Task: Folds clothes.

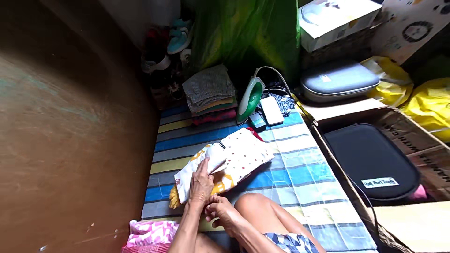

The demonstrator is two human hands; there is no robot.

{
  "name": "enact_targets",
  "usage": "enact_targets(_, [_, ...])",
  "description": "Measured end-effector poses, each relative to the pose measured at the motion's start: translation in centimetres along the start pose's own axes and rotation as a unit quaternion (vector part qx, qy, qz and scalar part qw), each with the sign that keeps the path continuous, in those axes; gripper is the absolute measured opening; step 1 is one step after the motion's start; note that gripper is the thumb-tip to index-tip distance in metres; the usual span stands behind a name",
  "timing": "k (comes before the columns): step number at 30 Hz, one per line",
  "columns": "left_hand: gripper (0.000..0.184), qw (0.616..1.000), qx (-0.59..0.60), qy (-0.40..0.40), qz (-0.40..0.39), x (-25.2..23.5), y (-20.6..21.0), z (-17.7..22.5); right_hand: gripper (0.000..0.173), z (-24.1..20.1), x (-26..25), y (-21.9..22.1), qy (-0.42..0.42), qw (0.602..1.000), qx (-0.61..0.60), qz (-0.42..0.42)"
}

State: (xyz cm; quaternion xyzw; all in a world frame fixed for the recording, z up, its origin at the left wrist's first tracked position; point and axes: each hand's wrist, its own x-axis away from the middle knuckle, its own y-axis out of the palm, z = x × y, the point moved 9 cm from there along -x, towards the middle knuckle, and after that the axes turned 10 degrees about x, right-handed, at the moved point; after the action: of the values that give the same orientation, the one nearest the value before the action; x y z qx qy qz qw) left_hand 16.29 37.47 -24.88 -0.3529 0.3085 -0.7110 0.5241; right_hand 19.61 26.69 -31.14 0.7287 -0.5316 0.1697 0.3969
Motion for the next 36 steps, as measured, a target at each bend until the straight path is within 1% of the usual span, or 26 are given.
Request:
enact_targets(2, [0.063, 0.997, -0.073, 0.017, -0.010, 0.2, 1.4, 0.2, 0.015, 0.1, -0.1, 0.1, 0.002, 1.000, -0.010, 0.006])
enact_targets(3, [0.064, 0.996, -0.091, 0.018, -0.004, 0.2, 1.7, 0.3, 0.014, 0.0, -0.1, 0.0, 0.002, 1.000, -0.014, 0.008])
enact_targets(6, [0.058, 0.996, -0.080, 0.017, 0.019, 0.0, 1.3, 0.4, 0.016, 0.1, -0.3, -0.2, 0.002, 1.000, -0.011, 0.015])
enact_targets(8, [0.051, 0.999, -0.024, 0.023, 0.043, -0.3, -0.1, 0.4, 0.018, 0.1, -0.3, -0.4, 0.003, 1.000, 0.003, 0.018])
enact_targets(10, [0.042, 0.993, 0.074, 0.023, 0.090, -0.4, -2.6, 0.2, 0.022, 0.0, -0.3, -0.5, 0.003, 1.000, 0.007, 0.026])
enact_targets(12, [0.038, 0.976, 0.171, -0.001, 0.134, 0.0, -5.3, -1.0, 0.022, -0.1, -0.3, -0.6, 0.004, 0.999, 0.005, 0.032])
enact_targets(14, [0.038, 0.944, 0.268, -0.012, 0.192, 1.5, -8.4, -2.4, 0.022, -0.1, -0.3, -0.8, 0.002, 0.999, 0.008, 0.040])
enact_targets(15, [0.038, 0.919, 0.323, -0.006, 0.228, 2.8, -10.2, -2.8, 0.022, -0.2, -0.4, -0.9, 0.001, 0.999, 0.013, 0.046])
enact_targets(17, [0.030, 0.851, 0.426, 0.009, 0.307, 6.2, -13.2, -4.5, 0.023, -0.3, -0.4, -1.1, -0.009, 0.998, 0.024, 0.059])
enact_targets(18, [0.027, 0.814, 0.477, 0.006, 0.332, 8.4, -14.3, -5.6, 0.022, -0.2, -0.4, -1.2, -0.014, 0.997, 0.031, 0.065])
enact_targets(19, [0.019, 0.776, 0.518, -0.012, 0.360, 11.0, -15.3, -6.7, 0.022, -0.2, -0.4, -1.2, -0.019, 0.997, 0.036, 0.070])
enact_targets(20, [0.018, 0.746, 0.548, -0.029, 0.377, 13.6, -16.0, -7.8, 0.021, -0.3, -0.4, -1.1, -0.024, 0.996, 0.038, 0.072])
enact_targets(22, [0.020, 0.709, 0.573, -0.064, 0.406, 19.3, -16.9, -10.3, 0.019, -0.3, -0.3, -1.0, -0.030, 0.996, 0.039, 0.074])
enact_targets(24, [0.021, 0.688, 0.563, -0.101, 0.447, 25.2, -17.4, -13.2, 0.018, -0.1, -0.2, -0.9, -0.031, 0.996, 0.039, 0.077])
enact_targets(27, [0.020, 0.671, 0.511, -0.178, 0.507, 33.3, -17.5, -17.3, 0.016, 0.0, -0.1, -0.8, -0.029, 0.995, 0.046, 0.085])
enact_targets(29, [0.020, 0.665, 0.465, -0.233, 0.535, 38.1, -17.4, -18.9, 0.016, 0.2, 0.0, -0.8, -0.030, 0.994, 0.054, 0.092])
enact_targets(31, [0.022, 0.656, 0.440, -0.272, 0.550, 41.8, -17.0, -19.8, 0.016, 0.2, 0.0, -1.0, -0.035, 0.993, 0.056, 0.097])
enact_targets(33, [0.024, 0.633, 0.448, -0.280, 0.565, 44.6, -16.5, -20.3, 0.016, 0.2, 0.1, -1.2, -0.038, 0.993, 0.059, 0.100])
enact_targets(35, [0.024, 0.607, 0.466, -0.253, 0.591, 46.4, -16.2, -20.7, 0.016, 0.1, 0.3, -1.2, -0.040, 0.992, 0.060, 0.102])
enact_targets(36, [0.024, 0.602, 0.468, -0.234, 0.603, 47.0, -16.3, -20.7, 0.016, 0.1, 0.3, -1.1, -0.043, 0.992, 0.062, 0.103])
